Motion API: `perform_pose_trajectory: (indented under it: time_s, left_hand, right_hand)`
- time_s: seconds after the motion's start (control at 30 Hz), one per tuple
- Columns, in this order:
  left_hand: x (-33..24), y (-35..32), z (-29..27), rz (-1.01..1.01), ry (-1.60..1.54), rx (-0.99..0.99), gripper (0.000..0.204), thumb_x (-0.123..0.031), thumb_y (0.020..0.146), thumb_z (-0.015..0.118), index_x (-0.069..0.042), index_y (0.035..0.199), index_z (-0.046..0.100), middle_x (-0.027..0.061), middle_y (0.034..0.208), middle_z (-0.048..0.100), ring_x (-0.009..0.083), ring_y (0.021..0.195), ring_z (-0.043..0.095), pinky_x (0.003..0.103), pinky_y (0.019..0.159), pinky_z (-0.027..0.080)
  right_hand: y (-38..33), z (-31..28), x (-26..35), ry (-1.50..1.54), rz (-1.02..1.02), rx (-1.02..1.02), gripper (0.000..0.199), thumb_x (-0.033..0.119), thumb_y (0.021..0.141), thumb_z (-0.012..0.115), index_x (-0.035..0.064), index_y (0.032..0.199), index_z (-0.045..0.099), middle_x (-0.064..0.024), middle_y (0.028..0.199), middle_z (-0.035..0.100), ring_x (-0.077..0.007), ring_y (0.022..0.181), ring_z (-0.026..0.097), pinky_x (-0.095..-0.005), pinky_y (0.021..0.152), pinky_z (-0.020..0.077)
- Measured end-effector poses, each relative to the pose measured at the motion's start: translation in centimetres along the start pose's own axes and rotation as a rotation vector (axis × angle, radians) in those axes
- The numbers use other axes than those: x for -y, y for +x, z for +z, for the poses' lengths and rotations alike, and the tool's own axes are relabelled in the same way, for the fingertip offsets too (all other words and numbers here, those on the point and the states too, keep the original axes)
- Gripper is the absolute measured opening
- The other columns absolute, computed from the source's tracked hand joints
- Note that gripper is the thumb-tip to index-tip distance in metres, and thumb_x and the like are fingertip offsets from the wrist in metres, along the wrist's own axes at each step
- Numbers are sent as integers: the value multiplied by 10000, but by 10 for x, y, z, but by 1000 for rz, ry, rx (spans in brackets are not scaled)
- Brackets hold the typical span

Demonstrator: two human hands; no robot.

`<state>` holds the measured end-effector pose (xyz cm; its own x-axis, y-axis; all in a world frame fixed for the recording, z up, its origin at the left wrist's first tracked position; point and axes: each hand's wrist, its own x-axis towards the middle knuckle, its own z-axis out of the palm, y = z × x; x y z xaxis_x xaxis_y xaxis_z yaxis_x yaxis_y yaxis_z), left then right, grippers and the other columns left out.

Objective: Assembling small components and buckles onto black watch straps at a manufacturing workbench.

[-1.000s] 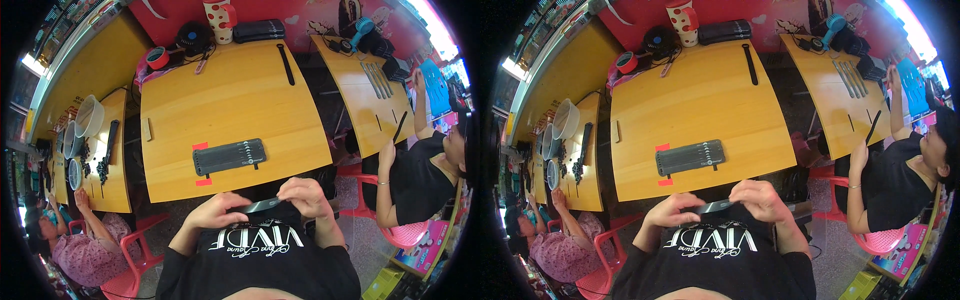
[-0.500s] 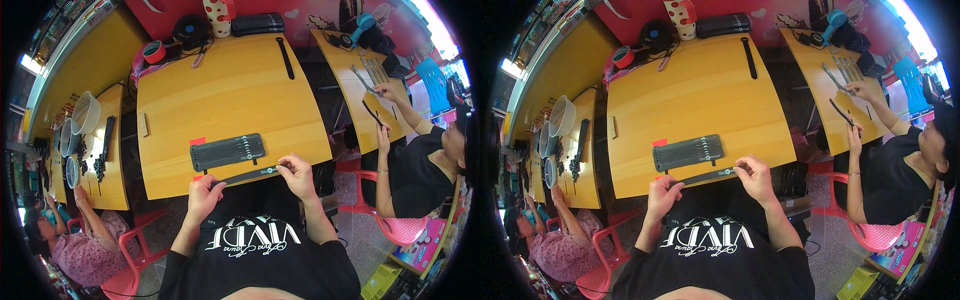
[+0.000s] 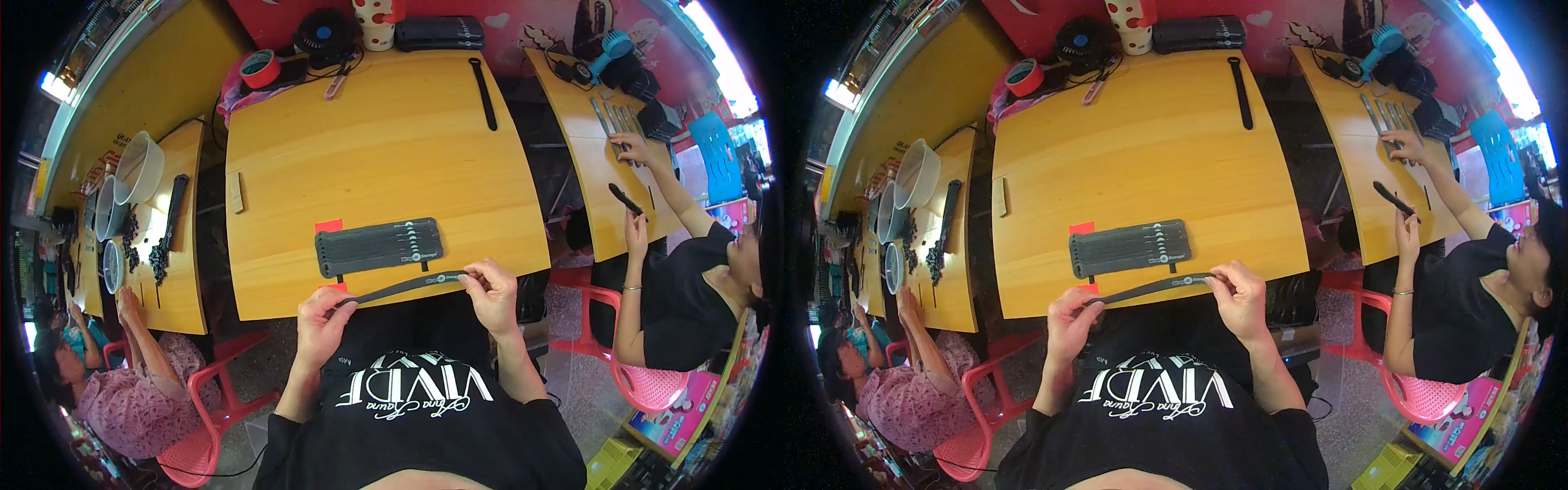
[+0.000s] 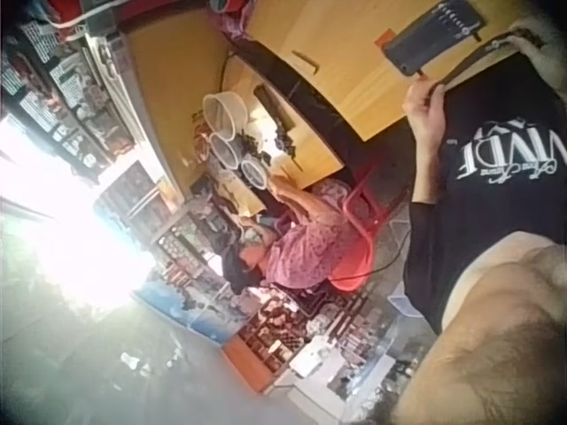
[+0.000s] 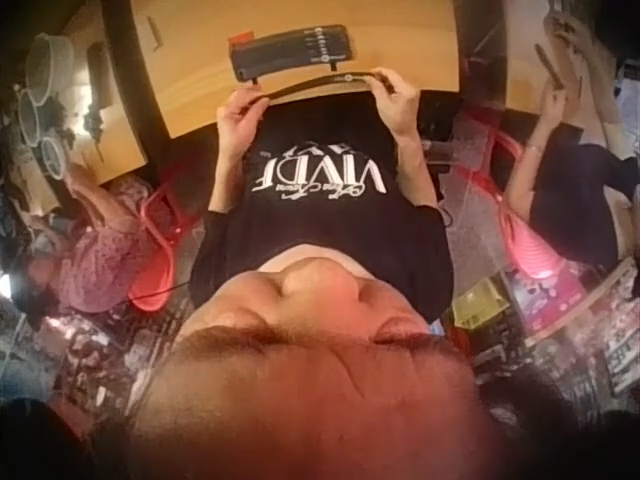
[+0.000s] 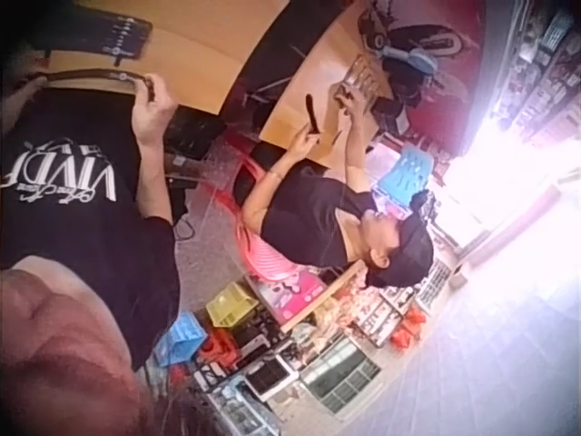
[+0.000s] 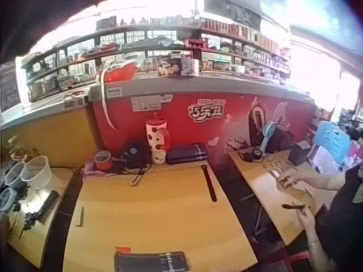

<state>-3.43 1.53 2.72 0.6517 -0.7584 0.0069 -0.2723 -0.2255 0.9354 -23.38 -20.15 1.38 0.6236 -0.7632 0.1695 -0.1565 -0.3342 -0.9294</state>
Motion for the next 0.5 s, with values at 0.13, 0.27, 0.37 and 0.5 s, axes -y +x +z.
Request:
perform_pose_trajectory:
  time_s: [0.13,0.27,0.37,0.5]
  left_hand:
    - [-11,3,-11,-277,-278,-109,91,45,835,683,33,925,693,42,765,669,85,683,607,210,635,478]
    - [4,16,-18,-227,-276,-203,112,66,835,672,36,940,696,25,785,661,60,712,591,200,657,478]
    - [11,20,-18,-225,-241,-214,110,69,828,674,41,932,696,18,780,658,57,712,586,205,653,478]
    - [23,21,-16,-168,-182,-235,103,71,817,679,39,912,699,11,775,656,58,699,584,210,643,477]
  right_hand:
    - [7,12,4,52,-32,12,113,-83,795,665,-32,892,636,-55,709,547,-111,588,522,-236,522,396]
    - [23,24,6,29,-124,27,111,-94,798,647,-26,885,636,-50,723,553,-108,587,524,-236,505,387]
    - [25,30,-1,22,-114,17,120,-97,796,647,-22,889,630,-48,730,560,-101,593,534,-230,505,396]
    - [23,35,-5,29,-55,-18,150,-98,795,654,-14,914,619,-47,743,579,-88,598,549,-215,512,419]
